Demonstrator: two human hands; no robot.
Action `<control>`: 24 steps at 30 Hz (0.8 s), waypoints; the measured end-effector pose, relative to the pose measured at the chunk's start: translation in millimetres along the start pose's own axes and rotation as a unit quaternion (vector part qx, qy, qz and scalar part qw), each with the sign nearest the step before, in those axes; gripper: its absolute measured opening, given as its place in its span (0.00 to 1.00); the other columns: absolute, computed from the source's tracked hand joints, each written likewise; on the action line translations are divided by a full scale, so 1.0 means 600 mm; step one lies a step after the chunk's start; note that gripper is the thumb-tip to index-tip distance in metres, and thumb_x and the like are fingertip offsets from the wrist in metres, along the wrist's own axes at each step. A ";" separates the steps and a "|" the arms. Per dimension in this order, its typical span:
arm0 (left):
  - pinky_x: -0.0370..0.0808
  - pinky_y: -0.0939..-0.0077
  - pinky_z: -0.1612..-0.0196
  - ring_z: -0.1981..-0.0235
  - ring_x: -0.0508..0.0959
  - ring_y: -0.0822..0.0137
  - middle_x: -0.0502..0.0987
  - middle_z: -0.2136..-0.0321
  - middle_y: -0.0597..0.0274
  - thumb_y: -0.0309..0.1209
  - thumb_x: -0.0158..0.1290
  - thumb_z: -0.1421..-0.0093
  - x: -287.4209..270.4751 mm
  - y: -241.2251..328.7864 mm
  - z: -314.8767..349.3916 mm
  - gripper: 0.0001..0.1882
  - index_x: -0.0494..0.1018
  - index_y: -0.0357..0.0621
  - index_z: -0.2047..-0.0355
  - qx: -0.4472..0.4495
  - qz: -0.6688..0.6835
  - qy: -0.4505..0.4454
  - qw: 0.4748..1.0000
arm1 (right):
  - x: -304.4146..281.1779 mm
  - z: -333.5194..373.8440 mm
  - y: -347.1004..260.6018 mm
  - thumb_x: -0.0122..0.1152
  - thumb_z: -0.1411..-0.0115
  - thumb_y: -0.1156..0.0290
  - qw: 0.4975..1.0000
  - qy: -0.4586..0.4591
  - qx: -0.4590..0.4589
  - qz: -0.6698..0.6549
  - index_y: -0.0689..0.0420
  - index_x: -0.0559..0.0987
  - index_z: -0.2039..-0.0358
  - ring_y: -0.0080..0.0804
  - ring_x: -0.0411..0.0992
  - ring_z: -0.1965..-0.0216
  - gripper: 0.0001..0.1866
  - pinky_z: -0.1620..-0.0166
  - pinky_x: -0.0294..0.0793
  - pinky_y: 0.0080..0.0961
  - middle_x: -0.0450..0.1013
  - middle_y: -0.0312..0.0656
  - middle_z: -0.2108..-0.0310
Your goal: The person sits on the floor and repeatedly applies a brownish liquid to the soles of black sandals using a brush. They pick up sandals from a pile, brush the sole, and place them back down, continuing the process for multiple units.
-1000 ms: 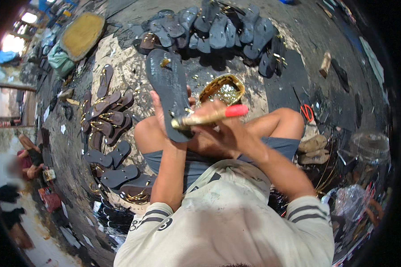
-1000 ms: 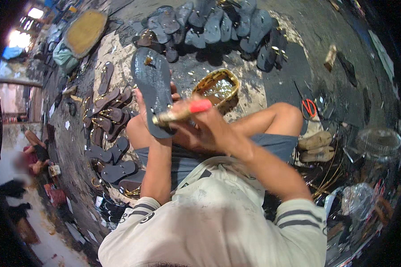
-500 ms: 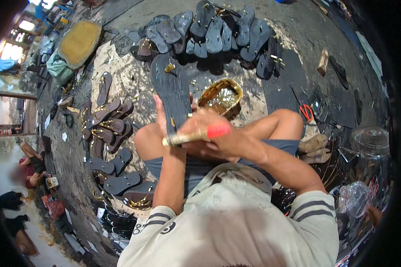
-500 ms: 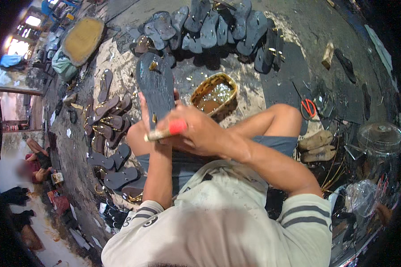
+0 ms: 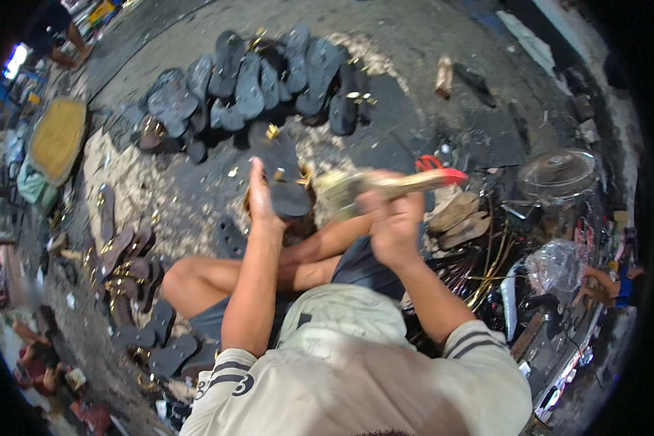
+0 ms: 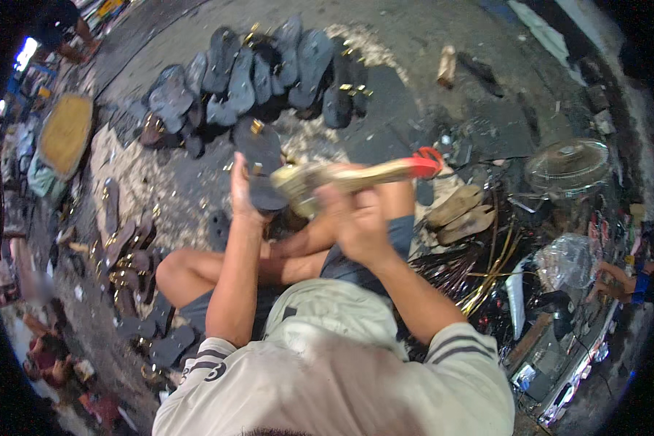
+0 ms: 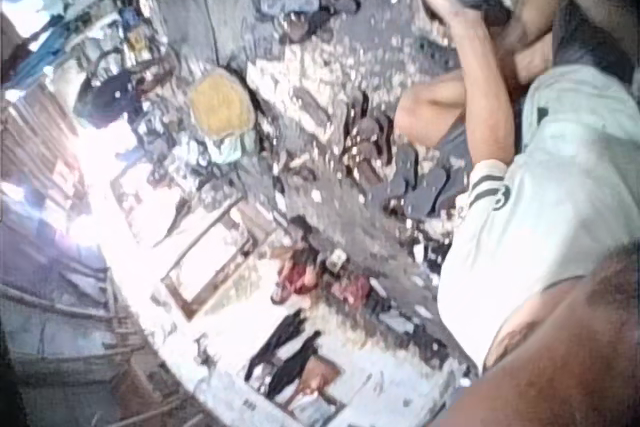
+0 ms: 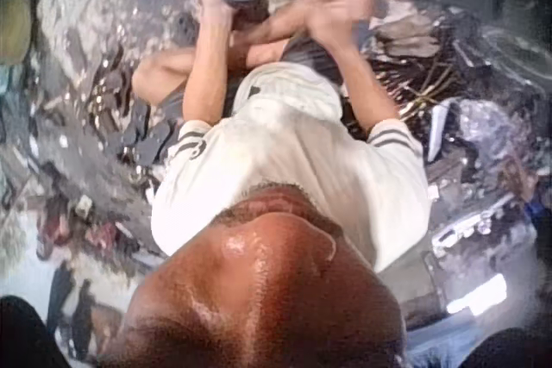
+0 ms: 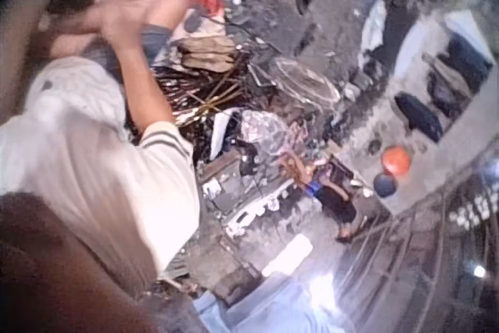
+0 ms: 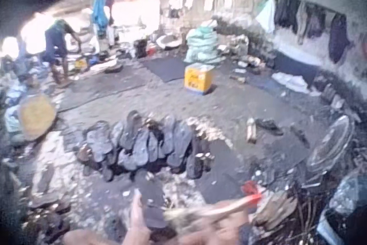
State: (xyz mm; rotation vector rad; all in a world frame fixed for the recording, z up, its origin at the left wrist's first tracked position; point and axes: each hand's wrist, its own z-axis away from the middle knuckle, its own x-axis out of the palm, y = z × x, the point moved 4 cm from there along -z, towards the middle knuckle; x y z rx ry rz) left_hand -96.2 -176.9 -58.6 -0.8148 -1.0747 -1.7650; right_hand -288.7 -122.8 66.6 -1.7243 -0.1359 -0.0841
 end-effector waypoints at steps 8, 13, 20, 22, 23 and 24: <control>0.73 0.51 0.50 0.50 0.74 0.53 0.71 0.45 0.52 0.46 0.46 0.39 0.176 -0.154 -0.266 0.31 0.62 0.41 0.40 -0.097 -0.125 0.028 0.987 | -0.190 -0.058 -0.120 0.56 0.32 0.71 0.959 0.209 -0.169 -0.092 0.59 0.73 0.54 0.27 0.73 0.51 0.08 0.44 0.72 0.28 0.75 0.41 0.53; 0.71 0.68 0.57 0.49 0.74 0.66 0.71 0.44 0.55 0.37 0.51 0.36 0.134 -0.019 -0.220 0.30 0.60 0.45 0.35 0.087 -0.366 -0.010 0.927 | -0.129 -0.101 -0.065 0.56 0.32 0.69 0.978 0.140 -0.134 -0.071 0.60 0.73 0.55 0.27 0.74 0.54 0.10 0.48 0.73 0.26 0.76 0.40 0.55; 0.73 0.79 0.69 0.73 0.75 0.75 0.78 0.70 0.63 0.41 0.52 0.33 -0.077 0.298 0.249 0.17 0.76 0.37 0.64 0.424 -0.404 0.069 0.808 | -0.071 -0.105 0.089 0.57 0.32 0.66 0.993 0.116 0.009 -0.034 0.68 0.73 0.50 0.34 0.72 0.52 0.18 0.49 0.72 0.31 0.72 0.48 0.50; 0.72 0.80 0.71 0.77 0.73 0.75 0.77 0.74 0.63 0.50 0.50 0.33 -0.210 0.371 0.451 0.25 0.75 0.40 0.75 0.471 -0.517 0.274 0.661 | -0.036 -0.105 0.117 0.55 0.31 0.67 0.995 0.079 0.063 -0.017 0.68 0.71 0.47 0.35 0.70 0.48 0.19 0.47 0.71 0.32 0.70 0.49 0.47; 0.73 0.76 0.72 0.77 0.75 0.75 0.78 0.75 0.66 0.39 0.53 0.35 -0.278 0.391 0.547 0.15 0.77 0.37 0.68 0.418 -0.446 0.419 0.672 | -0.033 -0.108 0.127 0.55 0.31 0.66 0.993 0.074 0.086 0.011 0.68 0.71 0.46 0.35 0.69 0.47 0.20 0.47 0.71 0.32 0.69 0.49 0.46; 0.74 0.72 0.66 0.74 0.76 0.73 0.78 0.75 0.64 0.45 0.54 0.35 -0.360 0.402 0.644 0.20 0.77 0.37 0.70 0.428 -0.384 0.496 0.651 | -0.014 -0.111 0.127 0.55 0.31 0.65 0.996 0.053 0.075 0.012 0.68 0.71 0.46 0.35 0.70 0.49 0.20 0.49 0.71 0.31 0.70 0.48 0.46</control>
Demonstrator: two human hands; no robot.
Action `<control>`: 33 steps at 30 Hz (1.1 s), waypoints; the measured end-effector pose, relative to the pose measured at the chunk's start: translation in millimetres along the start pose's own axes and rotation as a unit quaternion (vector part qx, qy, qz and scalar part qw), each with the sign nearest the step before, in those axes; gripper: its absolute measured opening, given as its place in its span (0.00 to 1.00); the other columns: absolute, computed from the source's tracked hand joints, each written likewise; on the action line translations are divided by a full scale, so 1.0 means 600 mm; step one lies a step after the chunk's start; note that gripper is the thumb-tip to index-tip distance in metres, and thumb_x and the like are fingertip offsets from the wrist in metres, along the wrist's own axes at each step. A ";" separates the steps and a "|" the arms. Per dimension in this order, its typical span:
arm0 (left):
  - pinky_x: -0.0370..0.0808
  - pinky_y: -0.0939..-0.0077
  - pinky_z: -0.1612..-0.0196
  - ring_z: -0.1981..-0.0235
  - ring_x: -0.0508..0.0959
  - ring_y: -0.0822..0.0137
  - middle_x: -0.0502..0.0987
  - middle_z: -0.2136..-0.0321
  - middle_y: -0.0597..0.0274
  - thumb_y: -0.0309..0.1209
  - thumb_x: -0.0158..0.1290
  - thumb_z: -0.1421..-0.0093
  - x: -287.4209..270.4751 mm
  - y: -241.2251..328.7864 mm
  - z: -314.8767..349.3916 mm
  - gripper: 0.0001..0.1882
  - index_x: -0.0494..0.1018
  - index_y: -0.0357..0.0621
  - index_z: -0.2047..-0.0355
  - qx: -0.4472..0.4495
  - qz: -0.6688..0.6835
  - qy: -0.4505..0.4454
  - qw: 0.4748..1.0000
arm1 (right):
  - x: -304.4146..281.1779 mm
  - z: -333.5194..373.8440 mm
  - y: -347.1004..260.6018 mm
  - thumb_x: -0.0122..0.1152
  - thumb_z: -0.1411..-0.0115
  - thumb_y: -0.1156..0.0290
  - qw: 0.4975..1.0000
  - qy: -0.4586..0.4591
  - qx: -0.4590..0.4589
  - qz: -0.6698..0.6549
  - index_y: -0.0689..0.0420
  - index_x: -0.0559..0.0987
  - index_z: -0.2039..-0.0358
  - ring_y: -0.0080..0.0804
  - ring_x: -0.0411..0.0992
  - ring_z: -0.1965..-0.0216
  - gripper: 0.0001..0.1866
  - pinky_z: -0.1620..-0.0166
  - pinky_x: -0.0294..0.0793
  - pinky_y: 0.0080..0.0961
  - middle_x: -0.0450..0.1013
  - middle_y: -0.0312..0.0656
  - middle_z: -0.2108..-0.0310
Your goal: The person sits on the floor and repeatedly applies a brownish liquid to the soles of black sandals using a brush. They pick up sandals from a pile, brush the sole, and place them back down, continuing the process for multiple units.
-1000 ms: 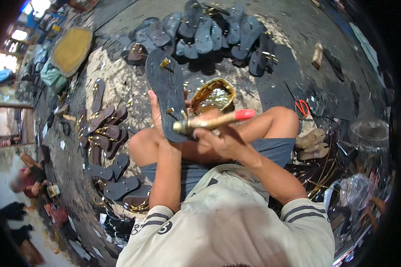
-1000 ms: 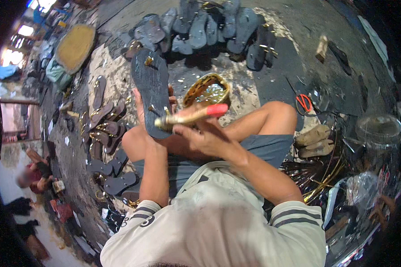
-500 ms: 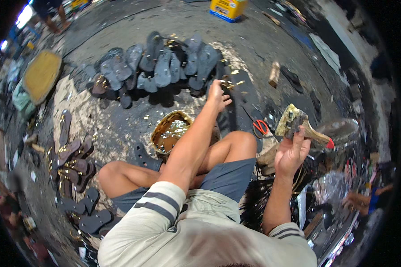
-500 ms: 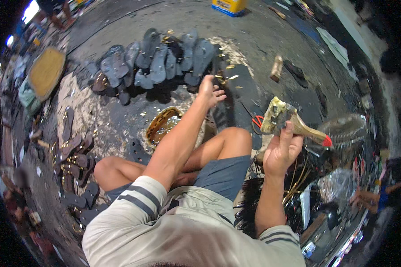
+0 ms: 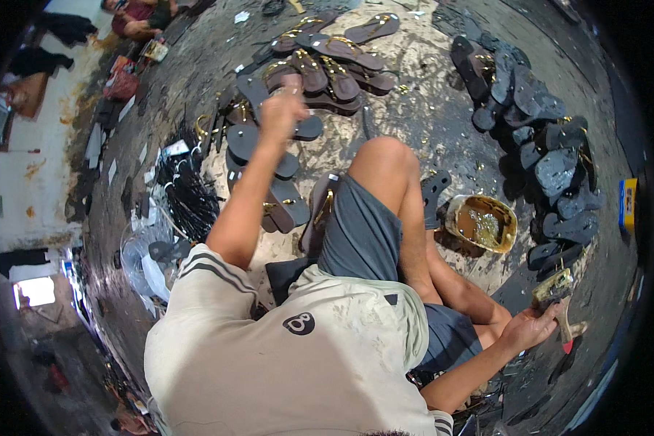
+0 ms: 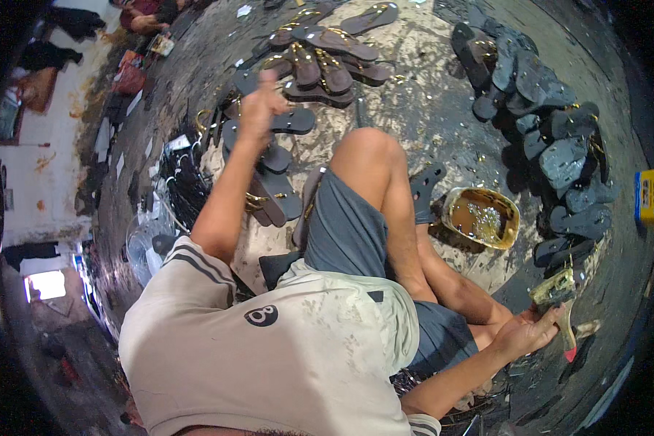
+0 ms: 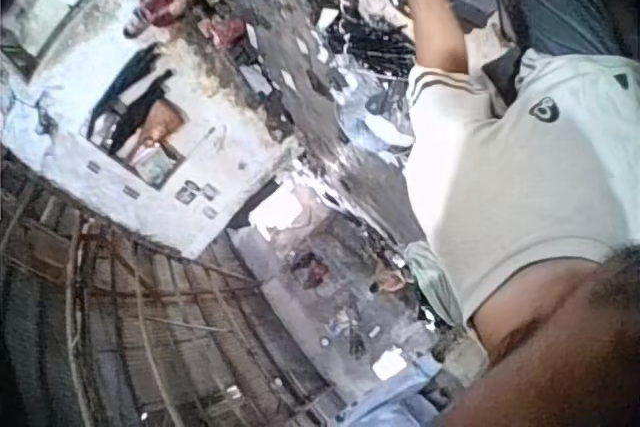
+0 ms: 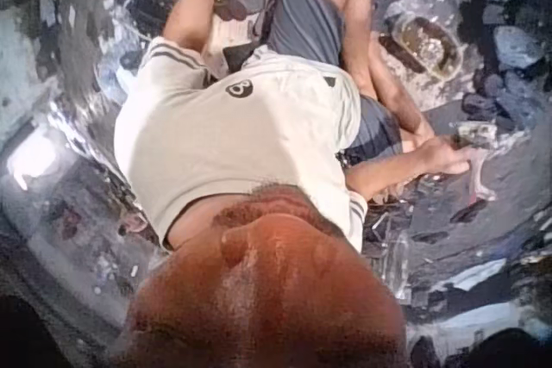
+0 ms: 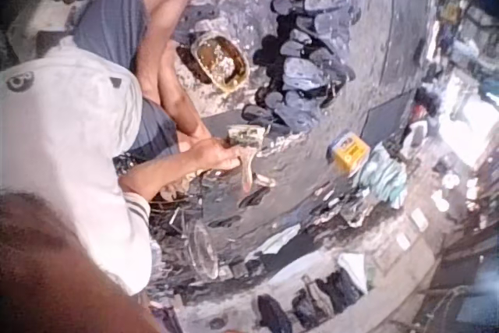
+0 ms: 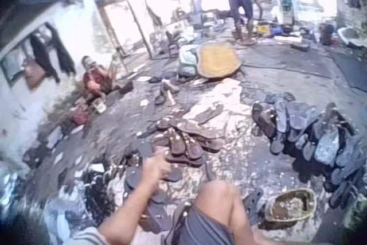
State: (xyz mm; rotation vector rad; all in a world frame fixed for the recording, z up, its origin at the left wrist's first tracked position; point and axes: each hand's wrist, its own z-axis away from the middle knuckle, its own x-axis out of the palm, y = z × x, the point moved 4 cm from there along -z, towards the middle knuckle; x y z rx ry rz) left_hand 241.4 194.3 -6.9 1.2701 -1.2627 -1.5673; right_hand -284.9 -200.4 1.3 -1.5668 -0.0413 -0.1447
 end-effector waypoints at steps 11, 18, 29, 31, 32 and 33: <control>0.69 0.58 0.45 0.49 0.76 0.46 0.75 0.50 0.38 0.52 0.63 0.47 -0.174 -0.190 0.077 0.41 0.68 0.27 0.46 -0.047 -0.349 0.256 0.900 | 0.186 -0.027 0.039 0.59 0.35 0.61 0.876 -0.353 -0.092 0.316 0.58 0.81 0.53 0.35 0.78 0.56 0.16 0.50 0.73 0.32 0.80 0.44 0.55; 0.63 0.78 0.67 0.69 0.65 0.72 0.67 0.69 0.68 0.42 0.66 0.47 0.119 0.139 0.181 0.23 0.71 0.41 0.60 0.250 -0.228 -0.156 0.928 | 0.219 -0.050 0.213 0.70 0.49 0.61 0.658 -0.376 -0.257 0.599 0.49 0.84 0.62 0.51 0.76 0.63 0.14 0.57 0.76 0.46 0.78 0.50 0.66; 0.61 0.54 0.39 0.46 0.68 0.47 0.69 0.46 0.46 0.48 0.68 0.53 0.186 0.162 0.243 0.45 0.67 0.45 0.37 0.377 -0.345 -0.182 0.840 | -0.002 -0.111 0.114 0.67 0.44 0.56 0.673 -0.296 -0.185 0.652 0.57 0.80 0.60 0.53 0.69 0.51 0.19 0.48 0.67 0.45 0.75 0.52 0.60; 0.57 0.50 0.37 0.40 0.63 0.43 0.62 0.38 0.43 0.50 0.69 0.56 0.201 0.157 0.247 0.50 0.64 0.41 0.36 0.369 -0.322 -0.202 0.848 | 0.007 -0.112 0.029 0.67 0.44 0.56 0.668 -0.272 -0.145 0.677 0.57 0.81 0.58 0.52 0.70 0.51 0.20 0.48 0.68 0.44 0.76 0.52 0.59; 0.58 0.50 0.37 0.41 0.63 0.42 0.63 0.39 0.43 0.51 0.70 0.58 0.205 0.159 0.243 0.53 0.62 0.39 0.35 0.339 -0.269 -0.177 0.884 | 0.009 -0.126 0.007 0.68 0.43 0.58 0.787 -0.208 -0.162 0.558 0.57 0.82 0.59 0.43 0.72 0.55 0.17 0.53 0.70 0.38 0.76 0.48 0.61; 0.58 0.50 0.37 0.41 0.64 0.42 0.64 0.40 0.43 0.52 0.71 0.59 0.195 0.152 0.245 0.56 0.60 0.36 0.35 0.287 -0.231 -0.172 0.914 | 0.005 -0.122 0.004 0.68 0.42 0.60 0.878 -0.162 -0.152 0.424 0.56 0.82 0.60 0.35 0.74 0.59 0.15 0.58 0.71 0.32 0.76 0.44 0.63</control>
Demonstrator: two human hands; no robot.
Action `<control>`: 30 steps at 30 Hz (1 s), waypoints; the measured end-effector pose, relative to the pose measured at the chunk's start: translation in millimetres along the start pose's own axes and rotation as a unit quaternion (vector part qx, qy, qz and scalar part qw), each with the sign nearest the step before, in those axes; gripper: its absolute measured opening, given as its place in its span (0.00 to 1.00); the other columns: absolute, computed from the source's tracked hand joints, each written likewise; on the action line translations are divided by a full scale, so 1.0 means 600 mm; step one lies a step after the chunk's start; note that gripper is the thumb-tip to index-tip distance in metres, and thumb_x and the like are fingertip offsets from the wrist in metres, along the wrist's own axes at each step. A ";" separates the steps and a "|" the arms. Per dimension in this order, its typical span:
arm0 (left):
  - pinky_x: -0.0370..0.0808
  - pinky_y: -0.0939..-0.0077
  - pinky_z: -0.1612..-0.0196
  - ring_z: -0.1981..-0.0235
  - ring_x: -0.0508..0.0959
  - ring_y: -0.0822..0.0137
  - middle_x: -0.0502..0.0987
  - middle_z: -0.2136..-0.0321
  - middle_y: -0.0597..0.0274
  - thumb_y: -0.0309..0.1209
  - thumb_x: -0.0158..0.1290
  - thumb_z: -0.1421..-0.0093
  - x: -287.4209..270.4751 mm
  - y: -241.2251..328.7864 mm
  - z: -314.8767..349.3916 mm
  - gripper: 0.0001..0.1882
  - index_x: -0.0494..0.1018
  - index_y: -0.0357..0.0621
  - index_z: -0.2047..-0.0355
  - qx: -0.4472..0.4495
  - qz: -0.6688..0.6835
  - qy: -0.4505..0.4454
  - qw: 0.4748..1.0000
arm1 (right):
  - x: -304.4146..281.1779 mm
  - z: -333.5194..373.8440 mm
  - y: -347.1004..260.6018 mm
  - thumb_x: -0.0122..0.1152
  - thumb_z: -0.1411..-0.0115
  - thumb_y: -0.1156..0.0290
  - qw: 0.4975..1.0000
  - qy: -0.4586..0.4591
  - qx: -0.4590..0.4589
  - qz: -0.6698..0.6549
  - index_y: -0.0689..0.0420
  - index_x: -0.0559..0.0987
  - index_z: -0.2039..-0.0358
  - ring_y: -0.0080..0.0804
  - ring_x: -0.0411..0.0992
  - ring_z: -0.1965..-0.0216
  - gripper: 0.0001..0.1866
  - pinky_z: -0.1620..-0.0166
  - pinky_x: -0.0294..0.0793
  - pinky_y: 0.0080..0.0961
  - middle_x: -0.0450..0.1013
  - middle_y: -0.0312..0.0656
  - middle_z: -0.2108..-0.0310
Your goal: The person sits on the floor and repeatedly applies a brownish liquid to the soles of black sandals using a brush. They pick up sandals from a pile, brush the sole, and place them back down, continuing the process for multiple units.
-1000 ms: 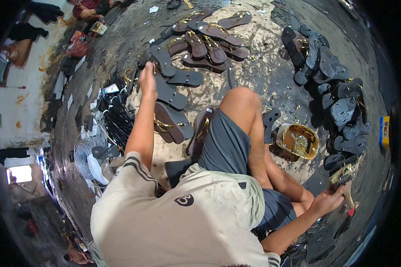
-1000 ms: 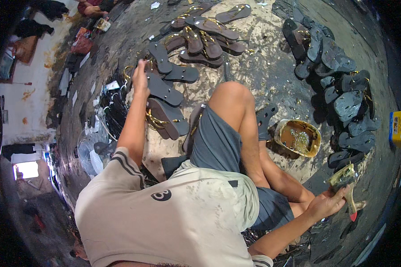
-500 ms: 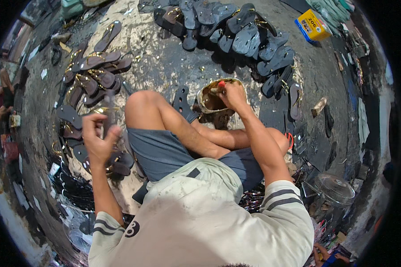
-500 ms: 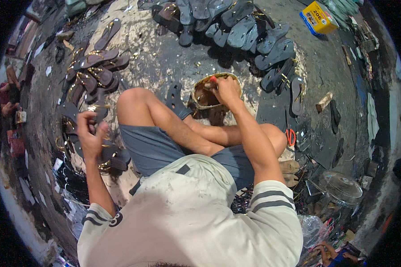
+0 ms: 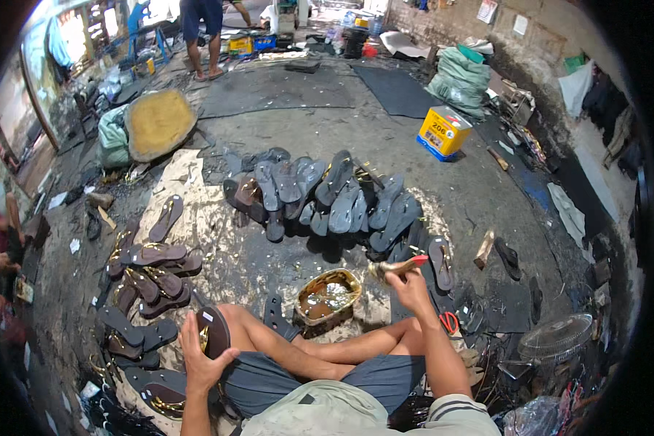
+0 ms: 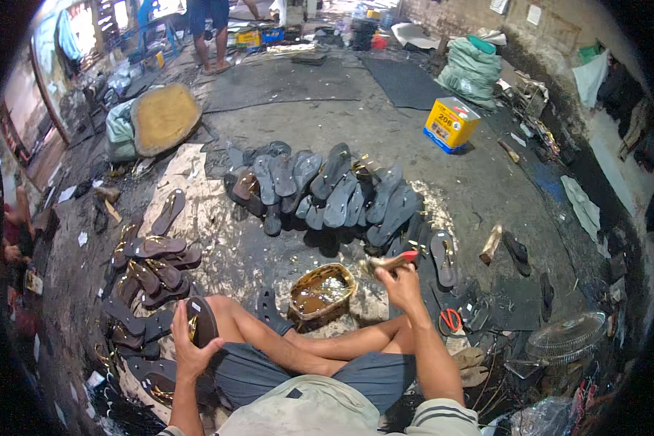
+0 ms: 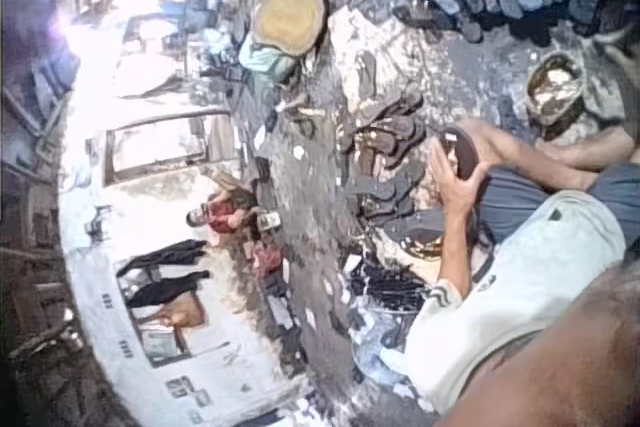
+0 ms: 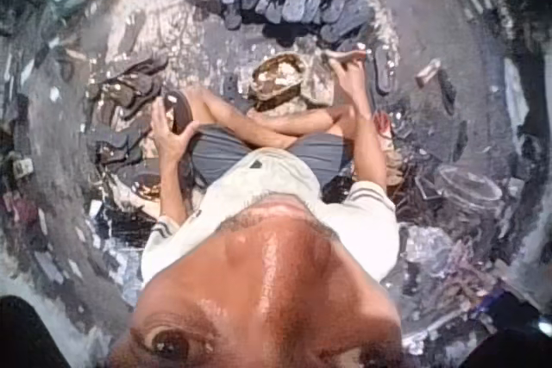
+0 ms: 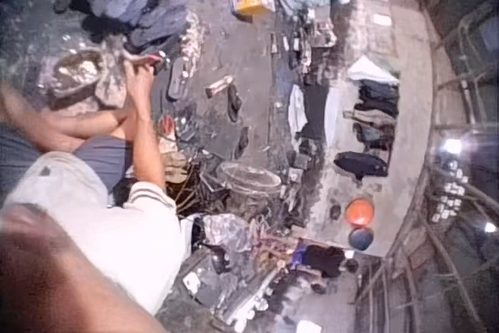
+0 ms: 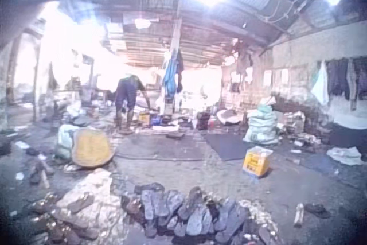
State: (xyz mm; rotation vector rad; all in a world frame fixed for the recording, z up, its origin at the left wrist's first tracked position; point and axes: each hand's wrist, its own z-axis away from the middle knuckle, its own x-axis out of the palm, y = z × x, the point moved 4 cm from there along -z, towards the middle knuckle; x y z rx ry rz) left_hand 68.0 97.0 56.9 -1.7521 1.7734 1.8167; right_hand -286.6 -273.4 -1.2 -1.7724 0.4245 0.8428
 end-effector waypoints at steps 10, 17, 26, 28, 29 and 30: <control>0.70 0.70 0.46 0.49 0.74 0.63 0.73 0.49 0.54 0.53 0.64 0.51 -0.068 0.078 -0.053 0.50 0.61 0.30 0.37 -0.088 0.385 0.008 0.919 | 0.057 0.027 0.029 0.58 0.33 0.67 0.772 0.119 0.171 -0.601 0.52 0.77 0.55 0.20 0.74 0.64 0.08 0.61 0.76 0.23 0.77 0.32 0.62; 0.81 0.66 0.56 0.59 0.80 0.60 0.77 0.59 0.53 0.53 0.58 0.45 0.060 0.115 -0.039 0.37 0.66 0.36 0.46 -0.153 0.648 -0.063 0.744 | 0.053 0.037 -0.141 0.57 0.32 0.67 0.737 0.080 0.140 -0.656 0.50 0.75 0.54 0.19 0.75 0.65 0.08 0.66 0.79 0.22 0.76 0.29 0.62; 0.77 0.46 0.49 0.57 0.81 0.52 0.78 0.54 0.48 0.51 0.47 0.37 0.141 0.143 -0.053 0.29 0.71 0.38 0.48 -0.237 0.746 -0.112 0.613 | 0.008 0.055 -0.267 0.58 0.33 0.67 0.729 0.016 0.011 -0.684 0.61 0.75 0.52 0.23 0.77 0.57 0.13 0.56 0.78 0.24 0.77 0.39 0.55; 0.80 0.65 0.55 0.61 0.81 0.60 0.80 0.60 0.54 0.56 0.48 0.37 0.141 0.168 -0.055 0.32 0.71 0.38 0.49 -0.226 0.742 -0.125 0.618 | 0.018 0.074 -0.312 0.61 0.34 0.69 0.804 0.028 0.028 -0.594 0.60 0.76 0.53 0.23 0.76 0.57 0.12 0.53 0.76 0.21 0.77 0.38 0.55; 0.81 0.65 0.55 0.60 0.81 0.61 0.79 0.58 0.54 0.57 0.47 0.37 0.150 0.160 -0.051 0.33 0.71 0.38 0.48 -0.236 0.755 -0.131 0.597 | 0.037 0.089 -0.337 0.62 0.35 0.69 0.830 -0.017 0.032 -0.557 0.60 0.76 0.53 0.23 0.75 0.57 0.13 0.53 0.75 0.21 0.77 0.38 0.55; 0.81 0.65 0.55 0.59 0.81 0.61 0.79 0.57 0.54 0.57 0.46 0.36 0.157 0.153 -0.047 0.33 0.70 0.39 0.47 -0.246 0.768 -0.136 0.576 | 0.056 0.110 -0.359 0.63 0.36 0.70 0.852 -0.061 0.034 -0.519 0.60 0.77 0.53 0.24 0.75 0.57 0.13 0.53 0.74 0.20 0.76 0.38 0.55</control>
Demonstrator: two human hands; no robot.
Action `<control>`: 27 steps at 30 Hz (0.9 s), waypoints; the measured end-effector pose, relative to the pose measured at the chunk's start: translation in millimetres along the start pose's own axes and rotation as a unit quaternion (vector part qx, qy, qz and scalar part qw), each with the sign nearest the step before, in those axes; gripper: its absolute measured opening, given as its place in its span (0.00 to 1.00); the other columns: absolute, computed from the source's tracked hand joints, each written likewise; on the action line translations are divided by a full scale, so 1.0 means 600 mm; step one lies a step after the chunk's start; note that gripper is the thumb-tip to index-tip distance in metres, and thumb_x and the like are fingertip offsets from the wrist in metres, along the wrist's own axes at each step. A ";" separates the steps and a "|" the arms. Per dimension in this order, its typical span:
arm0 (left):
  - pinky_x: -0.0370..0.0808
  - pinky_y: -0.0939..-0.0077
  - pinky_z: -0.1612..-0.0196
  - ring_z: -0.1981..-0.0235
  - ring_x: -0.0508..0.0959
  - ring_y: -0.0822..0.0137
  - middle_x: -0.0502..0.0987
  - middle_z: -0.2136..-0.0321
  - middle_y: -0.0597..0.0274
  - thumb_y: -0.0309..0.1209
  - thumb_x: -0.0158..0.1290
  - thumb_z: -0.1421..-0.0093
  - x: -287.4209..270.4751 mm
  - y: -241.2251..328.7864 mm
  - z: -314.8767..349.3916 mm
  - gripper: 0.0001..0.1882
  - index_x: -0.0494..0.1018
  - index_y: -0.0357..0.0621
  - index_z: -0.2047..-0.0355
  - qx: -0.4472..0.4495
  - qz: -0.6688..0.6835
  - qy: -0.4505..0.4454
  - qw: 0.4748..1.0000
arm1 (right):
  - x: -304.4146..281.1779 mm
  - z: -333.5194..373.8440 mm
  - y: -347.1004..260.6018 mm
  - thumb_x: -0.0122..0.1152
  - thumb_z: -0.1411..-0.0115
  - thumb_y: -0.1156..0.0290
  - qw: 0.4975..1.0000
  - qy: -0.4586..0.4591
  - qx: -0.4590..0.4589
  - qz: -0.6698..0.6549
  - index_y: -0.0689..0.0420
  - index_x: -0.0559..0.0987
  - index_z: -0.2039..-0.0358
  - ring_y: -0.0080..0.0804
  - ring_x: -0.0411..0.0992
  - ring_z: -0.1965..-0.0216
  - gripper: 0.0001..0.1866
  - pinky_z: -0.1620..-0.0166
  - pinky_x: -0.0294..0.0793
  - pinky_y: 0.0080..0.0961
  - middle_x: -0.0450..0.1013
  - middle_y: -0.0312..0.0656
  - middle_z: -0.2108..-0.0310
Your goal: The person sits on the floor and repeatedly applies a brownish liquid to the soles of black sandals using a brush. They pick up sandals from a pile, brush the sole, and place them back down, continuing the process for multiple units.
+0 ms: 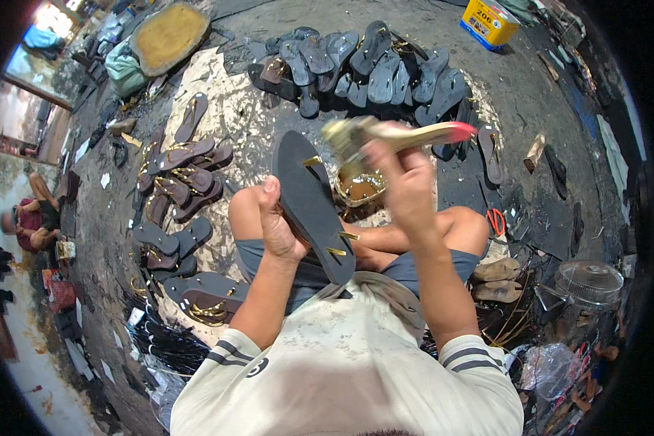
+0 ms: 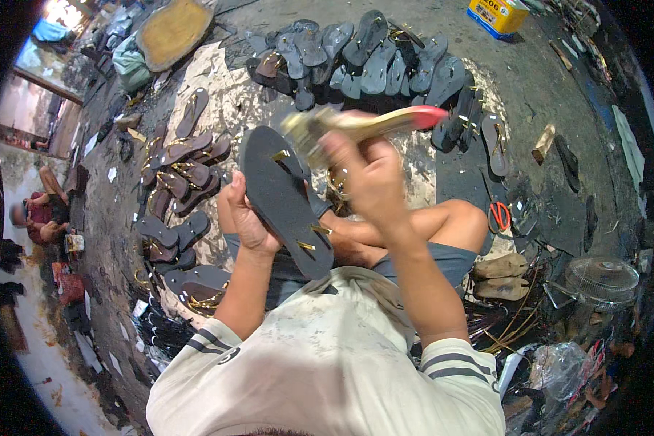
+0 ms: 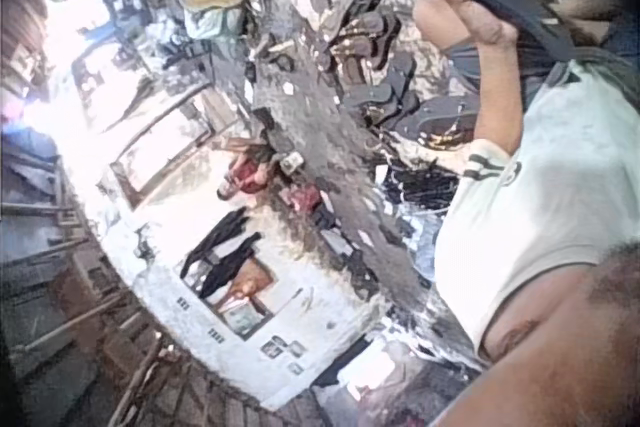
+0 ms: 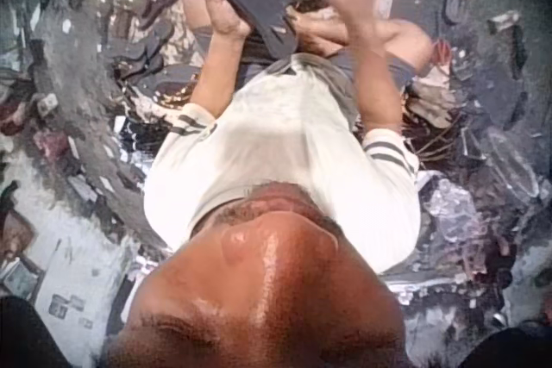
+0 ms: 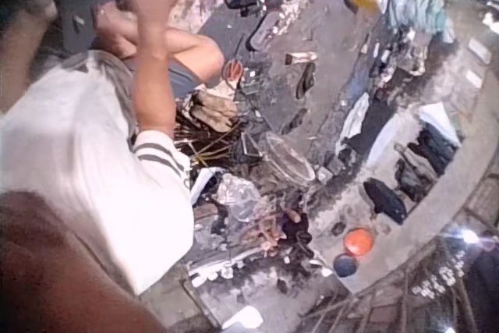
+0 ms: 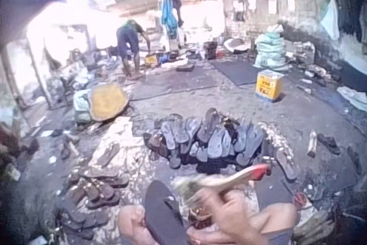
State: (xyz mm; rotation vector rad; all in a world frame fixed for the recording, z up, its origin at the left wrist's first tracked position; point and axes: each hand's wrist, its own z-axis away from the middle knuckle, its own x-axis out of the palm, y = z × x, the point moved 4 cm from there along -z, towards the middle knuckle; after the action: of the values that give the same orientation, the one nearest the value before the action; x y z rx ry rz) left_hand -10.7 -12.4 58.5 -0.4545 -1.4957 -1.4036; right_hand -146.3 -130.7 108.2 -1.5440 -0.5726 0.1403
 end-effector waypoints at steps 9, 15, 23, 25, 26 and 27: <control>0.73 0.63 0.42 0.50 0.77 0.60 0.76 0.52 0.52 0.61 0.43 0.39 0.009 -0.020 0.017 0.39 0.68 0.38 0.44 0.030 0.038 0.004 0.999 | 0.056 0.021 0.021 0.68 0.43 0.77 0.931 -0.102 -0.254 0.242 0.63 0.77 0.54 0.37 0.77 0.57 0.17 0.51 0.74 0.28 0.77 0.47 0.58; 0.71 0.60 0.40 0.46 0.74 0.57 0.72 0.45 0.54 0.62 0.41 0.37 -0.003 -0.025 0.019 0.39 0.65 0.42 0.40 0.028 -0.011 0.012 0.999 | 0.044 0.006 0.023 0.69 0.44 0.77 0.930 -0.107 -0.257 0.240 0.64 0.78 0.56 0.36 0.77 0.56 0.16 0.50 0.74 0.28 0.77 0.46 0.58; 0.81 0.66 0.59 0.63 0.81 0.61 0.79 0.58 0.53 0.63 0.42 0.37 -0.024 -0.044 0.040 0.37 0.70 0.39 0.47 -0.040 0.051 0.064 0.996 | 0.012 -0.019 0.071 0.69 0.43 0.72 0.963 -0.097 -0.159 0.194 0.60 0.80 0.58 0.33 0.77 0.57 0.12 0.55 0.75 0.29 0.79 0.46 0.60; 0.81 0.62 0.57 0.60 0.81 0.57 0.78 0.54 0.52 0.63 0.40 0.36 -0.036 -0.052 0.062 0.38 0.69 0.40 0.45 -0.082 0.050 0.011 0.995 | -0.034 -0.083 0.113 0.67 0.41 0.68 0.950 -0.108 -0.103 0.275 0.60 0.80 0.59 0.33 0.78 0.60 0.12 0.58 0.75 0.30 0.80 0.46 0.62; 0.81 0.60 0.55 0.58 0.81 0.56 0.77 0.52 0.51 0.63 0.40 0.36 -0.038 -0.057 0.076 0.38 0.69 0.40 0.44 -0.105 0.058 -0.019 0.993 | -0.076 -0.089 0.152 0.66 0.40 0.66 0.959 -0.103 -0.029 0.263 0.60 0.80 0.59 0.33 0.79 0.62 0.13 0.59 0.75 0.30 0.80 0.45 0.64; 0.82 0.61 0.59 0.60 0.81 0.54 0.78 0.53 0.48 0.66 0.36 0.36 -0.041 -0.047 0.071 0.43 0.67 0.36 0.43 -0.098 0.026 -0.012 0.995 | -0.128 -0.098 0.200 0.67 0.41 0.64 0.938 -0.102 0.007 0.330 0.61 0.80 0.59 0.35 0.79 0.65 0.15 0.59 0.75 0.29 0.81 0.45 0.66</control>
State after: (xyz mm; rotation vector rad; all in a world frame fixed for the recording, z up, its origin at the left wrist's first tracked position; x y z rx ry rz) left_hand -39.6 27.1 30.5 -0.6294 -1.3619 -1.5156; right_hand -155.1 -211.3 -22.7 -1.6673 -0.1885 0.8241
